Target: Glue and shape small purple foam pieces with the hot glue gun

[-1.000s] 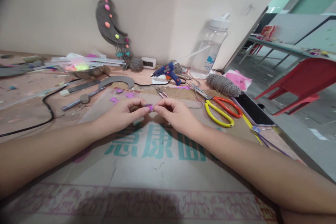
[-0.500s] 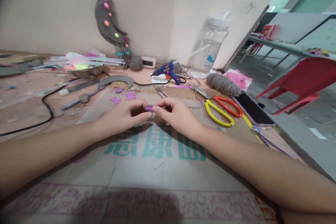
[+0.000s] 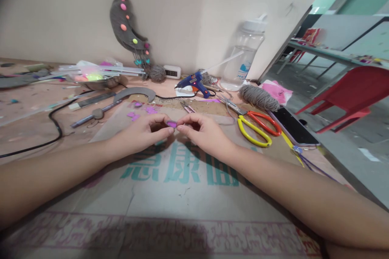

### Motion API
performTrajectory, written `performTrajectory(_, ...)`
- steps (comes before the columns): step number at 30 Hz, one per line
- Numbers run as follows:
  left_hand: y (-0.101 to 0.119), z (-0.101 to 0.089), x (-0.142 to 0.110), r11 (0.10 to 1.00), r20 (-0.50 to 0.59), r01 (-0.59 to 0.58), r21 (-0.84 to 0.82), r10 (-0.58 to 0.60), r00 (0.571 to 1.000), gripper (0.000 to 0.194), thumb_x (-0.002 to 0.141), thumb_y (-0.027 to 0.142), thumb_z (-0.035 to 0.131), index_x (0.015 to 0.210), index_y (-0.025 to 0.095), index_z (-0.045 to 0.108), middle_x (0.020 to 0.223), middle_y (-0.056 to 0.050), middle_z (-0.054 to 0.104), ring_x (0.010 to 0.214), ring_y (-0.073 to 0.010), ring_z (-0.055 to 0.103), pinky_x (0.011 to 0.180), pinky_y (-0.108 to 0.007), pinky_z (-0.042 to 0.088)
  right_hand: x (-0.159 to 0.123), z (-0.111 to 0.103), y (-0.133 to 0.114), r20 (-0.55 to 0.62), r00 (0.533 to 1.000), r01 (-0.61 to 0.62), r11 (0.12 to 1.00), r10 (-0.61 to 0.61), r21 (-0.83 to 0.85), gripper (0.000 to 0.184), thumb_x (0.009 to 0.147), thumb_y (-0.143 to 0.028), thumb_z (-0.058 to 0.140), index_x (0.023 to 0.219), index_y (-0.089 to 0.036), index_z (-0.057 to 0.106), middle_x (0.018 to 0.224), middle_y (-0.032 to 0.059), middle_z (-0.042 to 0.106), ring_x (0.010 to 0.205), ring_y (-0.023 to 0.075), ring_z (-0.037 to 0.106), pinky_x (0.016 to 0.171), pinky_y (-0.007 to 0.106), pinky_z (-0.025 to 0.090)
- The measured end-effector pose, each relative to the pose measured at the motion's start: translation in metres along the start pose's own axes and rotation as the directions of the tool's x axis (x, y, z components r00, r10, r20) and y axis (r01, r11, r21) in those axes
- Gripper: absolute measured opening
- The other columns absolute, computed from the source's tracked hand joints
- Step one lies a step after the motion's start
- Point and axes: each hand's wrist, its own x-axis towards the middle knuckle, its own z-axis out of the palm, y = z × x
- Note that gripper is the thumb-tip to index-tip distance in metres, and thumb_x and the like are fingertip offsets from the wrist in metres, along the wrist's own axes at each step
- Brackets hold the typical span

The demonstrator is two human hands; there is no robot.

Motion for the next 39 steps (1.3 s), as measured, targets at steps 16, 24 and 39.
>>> performTrajectory(16,-0.0011,-0.0007,-0.0009,0.998,0.040,-0.007,0.065,0.004,0.999,0.020,0.084,0.033,0.054,0.074,0.016,0.060,0.064,0.000,0.062,0.062,-0.0136,0.056,0.058,-0.025,0.044,0.0000,0.0011,-0.0028,0.016,1.000,-0.020,0.993,0.022,-0.119,0.018,0.081,-0.034,0.065,0.080,-0.016,0.065,0.059,-0.0038,0.055,0.051,0.0085,0.046,0.048,0.022,0.036)
performTrajectory(24,-0.0038,0.0006,0.0005,0.997,0.009,-0.048,0.056,0.048,0.999,0.021,0.085,0.036,0.057,0.078,0.017,0.061,0.069,0.001,0.060,0.064,-0.0123,0.053,0.058,-0.023,0.040,0.0015,0.0004,0.0013,0.042,0.995,-0.091,0.991,0.087,0.099,0.026,0.081,-0.042,0.064,0.079,-0.017,0.058,0.055,-0.0062,0.050,0.047,0.0068,0.042,0.044,0.020,0.032)
performTrajectory(39,-0.0012,-0.0013,0.0010,1.000,-0.025,-0.012,-0.007,0.012,1.000,0.029,0.089,0.040,0.052,0.075,0.016,0.060,0.068,0.001,0.059,0.064,-0.0127,0.051,0.059,-0.025,0.039,0.0000,-0.0001,0.0005,0.007,1.000,-0.023,0.999,0.023,0.022,0.026,0.084,-0.043,0.060,0.081,-0.018,0.062,0.055,-0.0062,0.049,0.045,0.0074,0.040,0.045,0.022,0.033)
